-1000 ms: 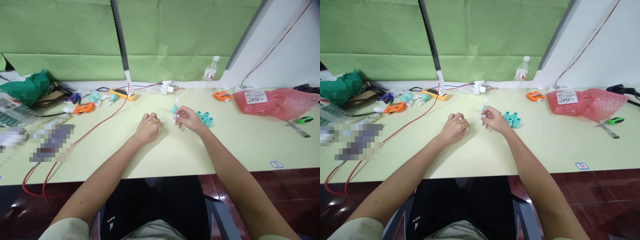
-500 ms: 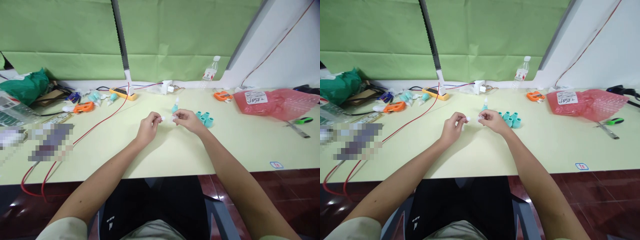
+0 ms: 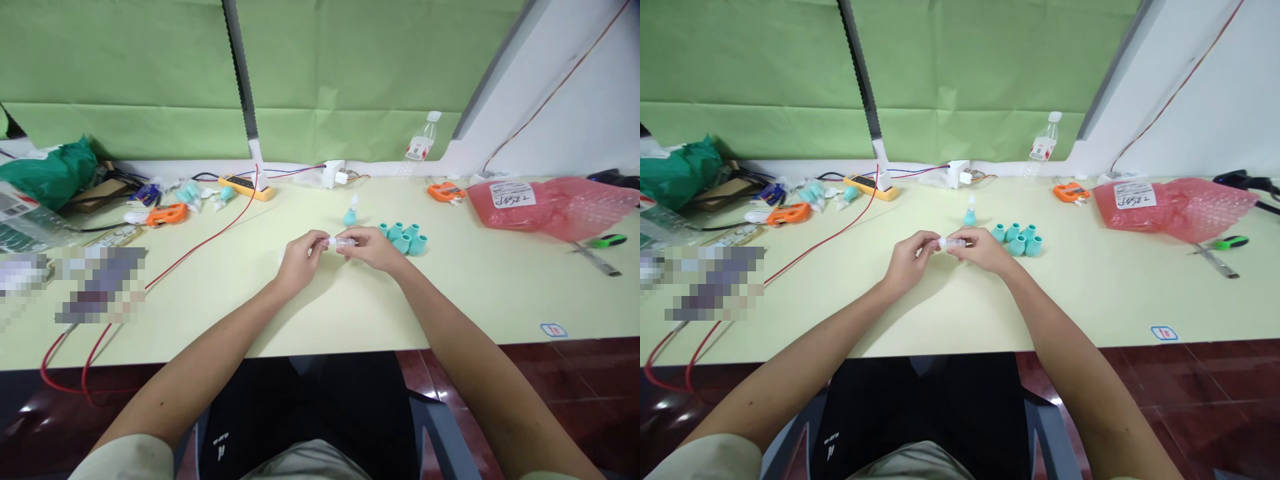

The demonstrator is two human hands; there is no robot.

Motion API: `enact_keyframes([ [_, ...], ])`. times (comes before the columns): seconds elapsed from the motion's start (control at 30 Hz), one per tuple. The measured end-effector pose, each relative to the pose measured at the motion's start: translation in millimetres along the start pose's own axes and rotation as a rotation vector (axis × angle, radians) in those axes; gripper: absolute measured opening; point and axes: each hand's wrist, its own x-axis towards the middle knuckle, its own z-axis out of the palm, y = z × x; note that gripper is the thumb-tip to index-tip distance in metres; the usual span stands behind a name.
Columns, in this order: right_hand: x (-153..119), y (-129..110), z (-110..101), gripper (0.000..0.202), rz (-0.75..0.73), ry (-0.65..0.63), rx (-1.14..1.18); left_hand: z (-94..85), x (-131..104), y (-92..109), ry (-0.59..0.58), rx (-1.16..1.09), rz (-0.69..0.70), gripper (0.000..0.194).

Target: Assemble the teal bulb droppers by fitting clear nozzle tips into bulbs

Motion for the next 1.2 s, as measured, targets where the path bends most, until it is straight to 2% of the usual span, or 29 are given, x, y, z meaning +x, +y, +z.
enact_keyframes([
  [0.17, -1, -2, 0, 0.028, -0.035, -0.02, -0.079, 1.4, -1, -2, -0.022, -0.028, 0.005, 0.017],
  [0.27, -3, -4, 0, 0.026, -0.031, -0.043, -0.095, 2.2, -1, -5, -0.029, -0.109, -0.039, 0.018],
  [0.43, -7, -4, 3, 0.032, 0.057, -0.152, 0.037, 2.0, -1, -4, -0.038, -0.271, -0.171, 0.019],
  [0.6, -7, -8, 5, 0.034, 0.041, -0.112, 0.171, 1.1, 0, 1, -0.069, -0.414, -0.203, 0.023],
  [0.73, -7, -10, 5, 0.035, 0.018, -0.126, 0.215, 2.4, -1, 1, -0.111, -0.468, -0.197, 0.026],
  [0.9, -6, -7, 5, 0.035, 0.0, -0.13, 0.236, 2.3, -2, -2, -0.116, -0.375, -0.143, 0.027],
  [1.2, -5, -2, 7, 0.039, 0.009, -0.133, 0.227, 1.3, -4, 0, -0.085, -0.01, 0.122, 0.021],
])
